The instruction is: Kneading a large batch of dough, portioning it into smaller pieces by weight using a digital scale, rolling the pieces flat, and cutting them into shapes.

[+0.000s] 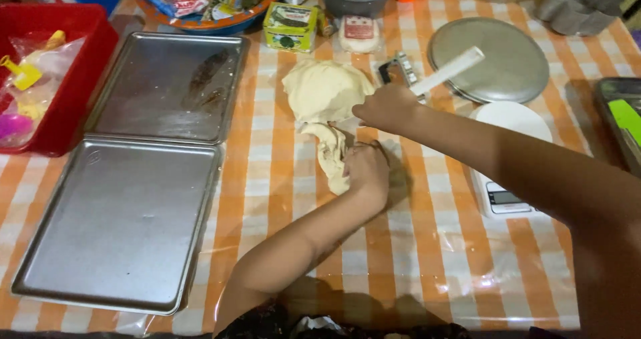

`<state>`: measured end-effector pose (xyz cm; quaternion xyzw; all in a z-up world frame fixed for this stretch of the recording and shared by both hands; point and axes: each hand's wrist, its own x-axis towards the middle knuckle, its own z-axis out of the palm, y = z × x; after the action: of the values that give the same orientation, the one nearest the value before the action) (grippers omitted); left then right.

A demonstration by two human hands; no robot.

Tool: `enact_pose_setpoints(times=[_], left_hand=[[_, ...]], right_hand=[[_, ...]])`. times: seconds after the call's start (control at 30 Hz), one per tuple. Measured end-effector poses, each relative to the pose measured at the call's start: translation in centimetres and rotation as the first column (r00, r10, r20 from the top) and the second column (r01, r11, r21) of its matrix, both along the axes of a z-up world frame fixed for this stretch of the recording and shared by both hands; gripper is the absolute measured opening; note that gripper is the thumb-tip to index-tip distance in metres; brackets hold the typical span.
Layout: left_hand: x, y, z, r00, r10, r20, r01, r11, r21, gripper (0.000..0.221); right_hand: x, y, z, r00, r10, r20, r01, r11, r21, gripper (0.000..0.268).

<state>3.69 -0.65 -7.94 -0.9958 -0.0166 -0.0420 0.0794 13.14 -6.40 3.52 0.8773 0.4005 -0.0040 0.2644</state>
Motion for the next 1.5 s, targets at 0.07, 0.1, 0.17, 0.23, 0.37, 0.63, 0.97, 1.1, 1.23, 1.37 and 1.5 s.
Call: enact_pose_setpoints(times=[0.07, 0.1, 0.17, 0.23, 0.37, 0.63, 0.97, 1.1, 1.23, 1.37, 1.5], left_hand=[[-0.3, 1.6, 1.6, 0.994, -0.100, -0.033, 0.095, 0.986, -0.135, 0.027], [-0.5, 2.5, 2.4, 0.980, -0.193, -0.056, 0.171, 0.948, -0.269, 0.031], [0.9, 3.7, 2.3, 0.953, -0.275, -0.125, 0.234, 0.935, -0.267, 0.026], [0.3, 5.4, 5.7, 0.920, -0.344, -0.190, 0.288, 0.919, -0.268, 0.022], [-3.9, 10.6, 15.8, 0.894, -0.379, -0.239, 0.268, 0.880, -0.393, 0.028], [-7.5, 17.2, 28.5, 0.751, -0.658, -0.054, 0.386, 0.504, -0.773, 0.039], [-1.0, 14.2, 19.6, 0.791, -0.548, 0.273, 0.351, 0.039, -0.936, 0.040], [0.7, 10.5, 15.9, 0.842, -0.508, 0.180, 0.343, 0.247, -0.906, 0.055], [2.2, 10.7, 13.6, 0.860, -0.492, 0.137, 0.299, 0.268, -0.916, 0.056], [2.6, 11.8, 14.1, 0.893, -0.428, 0.140, 0.327, 0.402, -0.856, 0.058], [4.0, 12.7, 12.5, 0.898, -0.428, 0.100, 0.277, 0.375, -0.885, 0.053]], right_hand=[[-3.8, -0.8, 2.9, 0.998, 0.004, 0.070, -0.007, 0.999, 0.044, 0.026], [-5.7, -1.1, 4.4, 0.990, 0.014, 0.140, -0.026, 0.996, 0.088, 0.025], [-6.3, -2.5, 1.1, 0.995, -0.100, -0.015, 0.101, 0.990, 0.099, 0.041], [-7.1, -3.5, -1.5, 0.966, -0.201, -0.165, 0.218, 0.971, 0.094, 0.062], [-9.4, -4.2, -3.0, 0.957, -0.235, -0.172, 0.260, 0.954, 0.147, 0.041], [-13.2, 0.8, 9.9, 0.648, -0.053, -0.760, 0.584, 0.675, 0.451, 0.122], [-8.6, 2.2, 1.7, 0.220, 0.921, -0.320, 0.968, -0.248, -0.047, 0.090], [-5.6, 1.0, -0.9, 0.396, 0.827, -0.398, 0.840, -0.501, -0.205, 0.064], [-4.4, 0.9, -7.3, 0.265, 0.870, -0.415, 0.850, -0.414, -0.326, 0.058], [-6.9, 2.0, -1.3, 0.269, 0.815, -0.512, 0.854, -0.448, -0.264, 0.035], [-7.6, 1.4, -0.8, 0.347, 0.704, -0.620, 0.848, -0.518, -0.114, 0.019]])
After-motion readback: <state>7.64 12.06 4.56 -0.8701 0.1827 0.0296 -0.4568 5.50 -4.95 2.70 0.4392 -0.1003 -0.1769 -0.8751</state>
